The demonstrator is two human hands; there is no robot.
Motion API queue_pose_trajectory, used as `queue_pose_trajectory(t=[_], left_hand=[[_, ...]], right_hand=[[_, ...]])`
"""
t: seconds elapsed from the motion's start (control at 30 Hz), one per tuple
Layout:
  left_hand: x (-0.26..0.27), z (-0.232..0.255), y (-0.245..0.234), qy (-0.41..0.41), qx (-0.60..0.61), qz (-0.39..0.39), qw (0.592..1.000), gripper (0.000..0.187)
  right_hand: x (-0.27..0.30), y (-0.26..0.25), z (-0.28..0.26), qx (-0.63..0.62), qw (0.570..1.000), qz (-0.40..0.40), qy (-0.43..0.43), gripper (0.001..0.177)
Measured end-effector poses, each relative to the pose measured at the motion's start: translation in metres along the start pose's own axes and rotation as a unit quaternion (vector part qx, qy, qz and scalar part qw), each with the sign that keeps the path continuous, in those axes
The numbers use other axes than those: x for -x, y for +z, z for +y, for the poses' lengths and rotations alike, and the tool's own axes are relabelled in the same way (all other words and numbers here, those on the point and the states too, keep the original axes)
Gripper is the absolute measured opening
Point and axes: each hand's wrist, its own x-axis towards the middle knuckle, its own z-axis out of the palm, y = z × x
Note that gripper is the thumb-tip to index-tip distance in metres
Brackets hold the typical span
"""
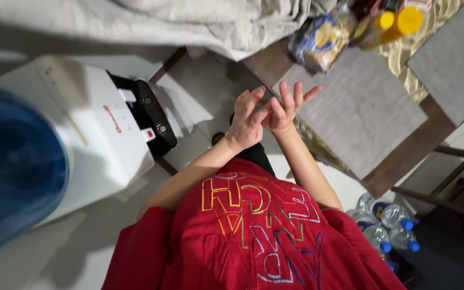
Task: Sweep the floor with a broom and then adjust/fold a decorative cloth on a table.
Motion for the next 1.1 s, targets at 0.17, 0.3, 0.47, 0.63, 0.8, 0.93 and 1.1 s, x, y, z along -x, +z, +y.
queue_pose_trajectory(t=[0.17, 0.3, 0.47, 0.63, 0.8, 0.93, 1.1], left_hand=[[0.033, 0.028, -0.005, 0.014, -0.013, -0.013, 1.000, 0.046], [0.042, 0.044, -0.004, 0.017, -0.015, -0.005, 1.000, 0.047], [0.050, 0.059, 0.005, 0.002, -0.040, 0.009, 0.999, 0.048], [0.062, 0.082, 0.022, -0.008, -0.041, 0.033, 0.999, 0.053], [0.064, 0.092, 0.034, 0.009, -0.059, 0.045, 0.997, 0.057], [0.051, 0.091, 0.028, 0.019, -0.058, 0.071, 0.996, 0.058], [0.033, 0.073, 0.015, 0.023, -0.064, 0.082, 0.994, 0.062]], right_hand=[[0.020, -0.032, -0.033, -0.003, 1.000, 0.000, 0.012, 0.051], [0.021, -0.045, -0.038, -0.019, 1.000, 0.004, -0.002, 0.046], [0.015, -0.058, -0.036, -0.046, 0.999, -0.007, -0.027, 0.044], [0.023, -0.080, -0.031, -0.056, 0.997, -0.014, -0.046, 0.040], [0.019, -0.093, -0.024, -0.066, 0.996, 0.001, -0.067, 0.039], [0.008, -0.091, -0.021, -0.080, 0.993, 0.008, -0.087, 0.037], [-0.008, -0.071, -0.015, -0.074, 0.994, 0.019, -0.080, 0.032]])
